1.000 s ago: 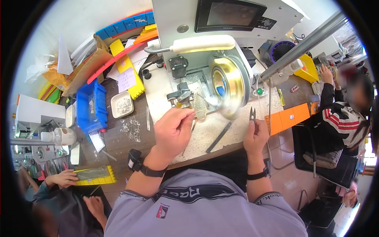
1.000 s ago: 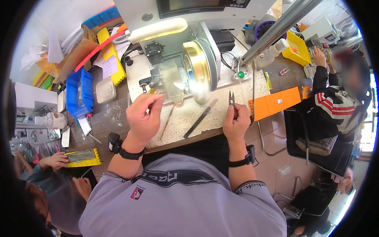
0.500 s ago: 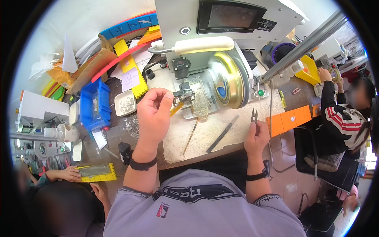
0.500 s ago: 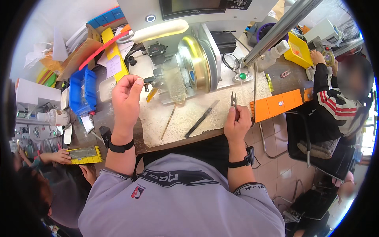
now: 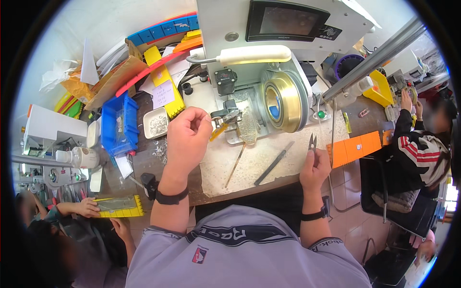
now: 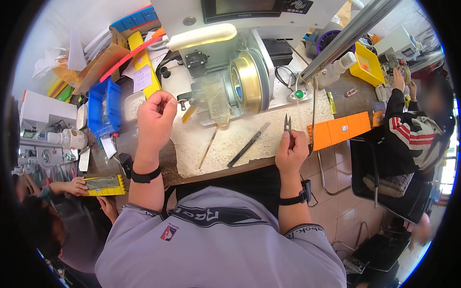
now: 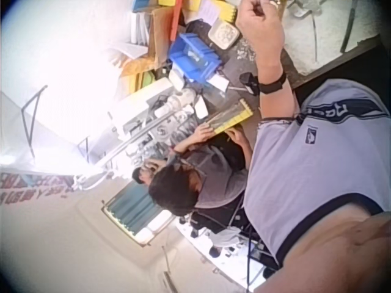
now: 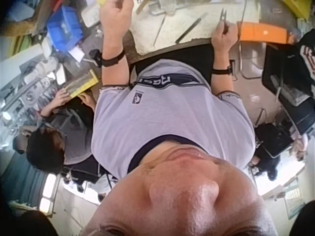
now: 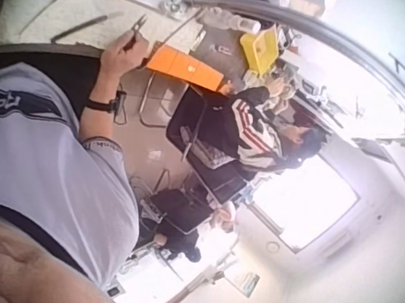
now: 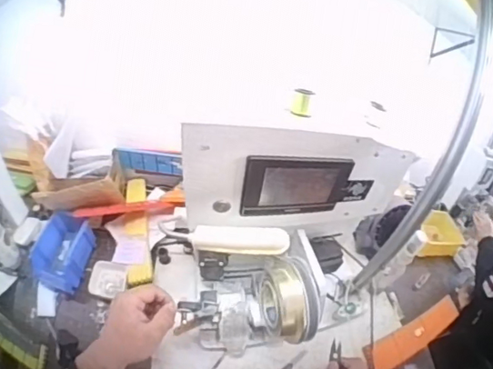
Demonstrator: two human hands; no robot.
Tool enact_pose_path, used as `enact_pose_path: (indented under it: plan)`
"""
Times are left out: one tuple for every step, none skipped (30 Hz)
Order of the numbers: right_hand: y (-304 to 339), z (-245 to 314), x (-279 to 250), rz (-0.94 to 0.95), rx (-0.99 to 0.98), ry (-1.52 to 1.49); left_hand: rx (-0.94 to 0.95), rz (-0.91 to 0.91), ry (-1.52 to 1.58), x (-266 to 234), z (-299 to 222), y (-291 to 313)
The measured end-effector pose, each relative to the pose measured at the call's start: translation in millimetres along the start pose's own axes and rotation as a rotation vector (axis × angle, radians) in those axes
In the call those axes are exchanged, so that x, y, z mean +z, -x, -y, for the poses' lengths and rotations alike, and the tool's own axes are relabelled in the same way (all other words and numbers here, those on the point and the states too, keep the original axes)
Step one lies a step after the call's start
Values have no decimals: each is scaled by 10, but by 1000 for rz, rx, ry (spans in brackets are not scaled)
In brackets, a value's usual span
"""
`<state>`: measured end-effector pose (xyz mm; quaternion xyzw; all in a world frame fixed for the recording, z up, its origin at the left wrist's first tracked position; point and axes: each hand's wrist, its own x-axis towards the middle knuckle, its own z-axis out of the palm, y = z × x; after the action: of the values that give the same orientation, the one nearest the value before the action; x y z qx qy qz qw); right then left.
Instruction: Assembling and finishing small metal pins using a rotating machine, adhesive, and manual tools.
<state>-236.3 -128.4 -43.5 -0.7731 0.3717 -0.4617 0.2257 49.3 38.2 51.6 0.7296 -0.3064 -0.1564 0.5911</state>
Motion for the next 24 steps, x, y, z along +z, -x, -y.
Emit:
enact_pose_path:
  plan:
    - [-1, 1, 0, -4, -4, 2, -6, 15, -11, -4, -12, 1]
    - [-1, 1, 0, -9, -8, 5, -13, 31, -22, -6, -16, 2]
    - [0, -4, -1, -8, -8, 4, -13, 30, -23, -11, -15, 1]
    - [1, -15, -4, -3, -12, 5, -14, 37, -37, -16, -10, -5]
    - [2, -20, -6, 2, -15, 6, -16, 46, -51, -22, -5, -10]
    - [-1, -15, -6, 3, -15, 6, -16, 45, -52, -27, 3, -15]
    - [-7, -5, -6, 2, -22, 16, -23, 62, -41, -33, 15, -20]
    - [-10, 0, -7, 1, -28, 25, -30, 79, -31, -38, 30, -25]
    - [-11, 2, -7, 1, -29, 25, -31, 79, -31, -42, 52, -31]
    - [-11, 3, -7, 1, -28, 27, -59, 106, -32, -43, 85, -36]
    - [-12, 4, -8, 1, -28, 28, -87, 134, -34, -40, 115, -37]
    - [-11, -2, -6, 1, -28, 29, -88, 134, -33, -31, 145, -28]
    - [-9, -13, 1, -5, -33, 24, -104, 129, -47, -22, 174, -10]
    - [-6, -18, 3, -11, -37, 18, -120, 124, -60, -20, 186, 12]
    - [-3, -16, 2, -13, -36, 20, -120, 127, -59, -14, 181, 40]
    - [2, -10, 4, -11, -20, 9, -107, 86, -146, -6, 171, 84]
    - [6, -9, 3, -10, -3, -1, -94, 44, -233, 2, 163, 128]
    - [7, -13, 3, -11, -3, 0, -93, 45, -232, 13, 172, 167]
    - [10, -20, 3, -11, -2, 1, -8, 7, -300, 29, 193, 207]
    - [12, -25, 3, -11, 0, 1, 77, -31, -367, 39, 212, 244]
    - [10, -24, 2, -11, 0, 1, 77, -31, -368, 39, 219, 281]
    - [6, -20, -2, -6, -5, 5, 78, -21, -404, 39, 226, 316]
    - [3, -18, -4, -1, -11, 10, 79, -10, -440, 40, 237, 346]
    - [1, -10, -8, -1, -11, 9, 79, -11, -441, 37, 255, 382]
